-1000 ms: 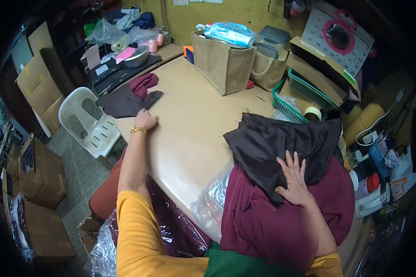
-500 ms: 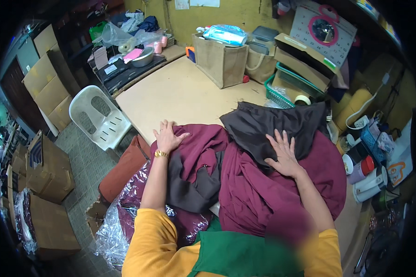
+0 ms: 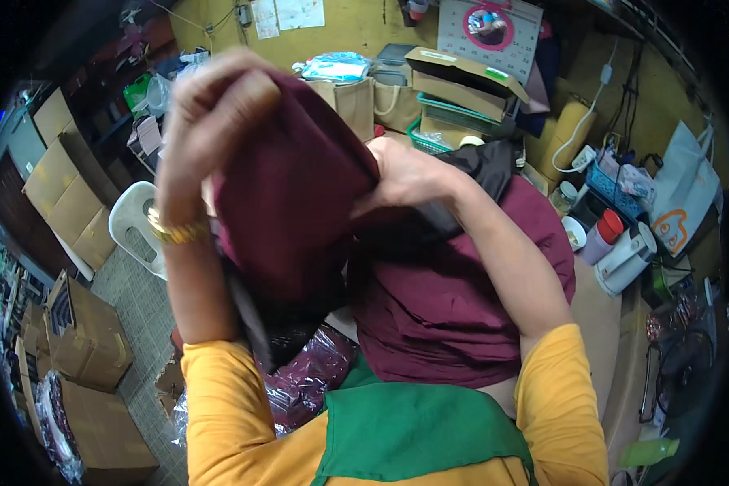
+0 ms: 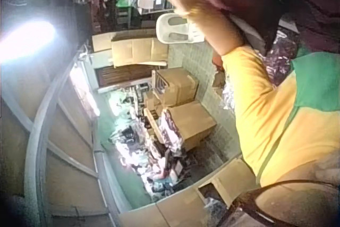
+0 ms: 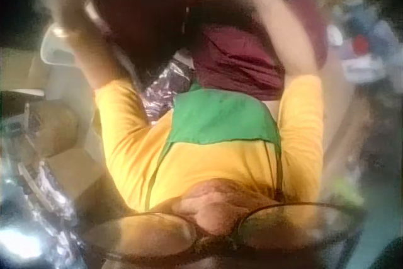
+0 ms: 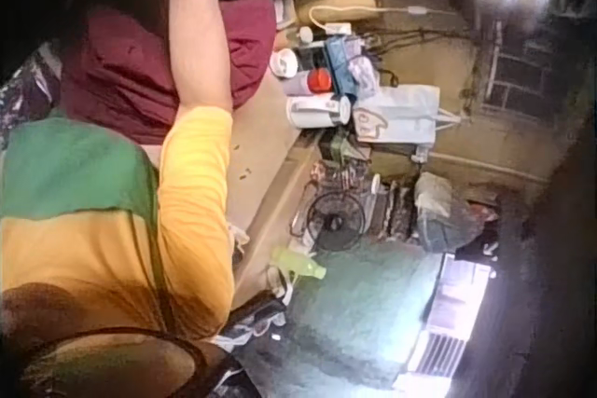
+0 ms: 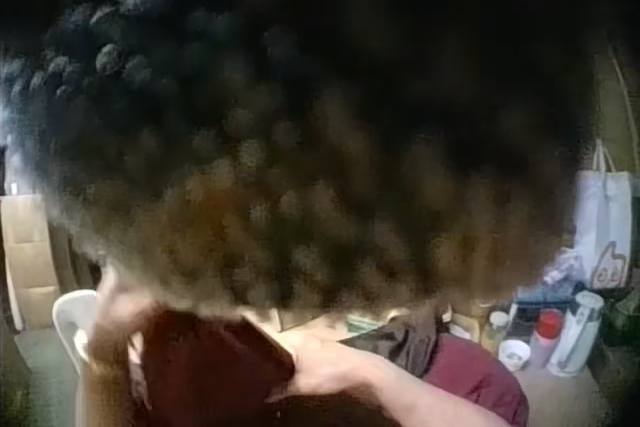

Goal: The person arranges fabric pieces on a table, trims loose threads from the fabric using thread snips, and turns and folds the items.

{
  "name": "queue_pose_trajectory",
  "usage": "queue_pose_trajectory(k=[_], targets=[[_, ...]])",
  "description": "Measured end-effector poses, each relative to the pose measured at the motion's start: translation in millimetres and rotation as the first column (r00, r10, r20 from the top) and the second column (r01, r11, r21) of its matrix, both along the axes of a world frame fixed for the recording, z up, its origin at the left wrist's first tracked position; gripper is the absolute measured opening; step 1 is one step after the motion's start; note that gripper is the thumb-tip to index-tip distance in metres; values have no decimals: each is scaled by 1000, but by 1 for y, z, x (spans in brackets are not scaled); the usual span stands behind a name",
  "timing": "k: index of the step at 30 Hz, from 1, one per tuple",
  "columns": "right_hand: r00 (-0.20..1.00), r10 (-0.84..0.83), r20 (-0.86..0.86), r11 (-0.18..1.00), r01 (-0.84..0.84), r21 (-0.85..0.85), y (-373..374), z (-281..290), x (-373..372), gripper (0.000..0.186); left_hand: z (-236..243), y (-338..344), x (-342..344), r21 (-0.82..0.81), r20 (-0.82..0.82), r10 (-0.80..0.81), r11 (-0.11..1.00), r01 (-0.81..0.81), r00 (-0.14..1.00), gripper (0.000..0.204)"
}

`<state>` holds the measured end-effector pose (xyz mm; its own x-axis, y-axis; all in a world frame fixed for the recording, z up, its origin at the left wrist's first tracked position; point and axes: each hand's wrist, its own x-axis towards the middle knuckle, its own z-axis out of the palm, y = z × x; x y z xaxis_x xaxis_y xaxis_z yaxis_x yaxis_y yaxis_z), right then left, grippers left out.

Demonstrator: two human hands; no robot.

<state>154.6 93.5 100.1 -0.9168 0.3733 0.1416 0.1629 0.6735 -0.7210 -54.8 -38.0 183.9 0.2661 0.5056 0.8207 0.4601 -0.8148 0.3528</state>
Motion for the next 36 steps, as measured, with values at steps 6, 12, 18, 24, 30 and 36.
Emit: queue_pose_trajectory(k=[6,12,18,24,30,36], targets=[[640,-240,-730,362,757,544,89,55,29,17,62,77,-74,512,-88,537,747,-424,839,18],[535,42,-844,48,842,537,26,156,152,18,63,8,-18,526,109,399,754,-394,910,22],[814,-331,-477,151,544,825,-64,30,260,28,-106,-20,67,30,-248,58,998,-52,967,33],[856,-504,113,810,424,405,-106,-16,287,66,-139,-32,93,-512,-303,-345,845,154,888,60],[692,-721,41,476,451,755,11,-40,190,72,-173,-3,190,-279,-737,126,838,-469,664,87],[461,-772,437,635,543,549,61,-188,242,91,-297,-44,224,-509,-561,-47,807,-300,827,82]])
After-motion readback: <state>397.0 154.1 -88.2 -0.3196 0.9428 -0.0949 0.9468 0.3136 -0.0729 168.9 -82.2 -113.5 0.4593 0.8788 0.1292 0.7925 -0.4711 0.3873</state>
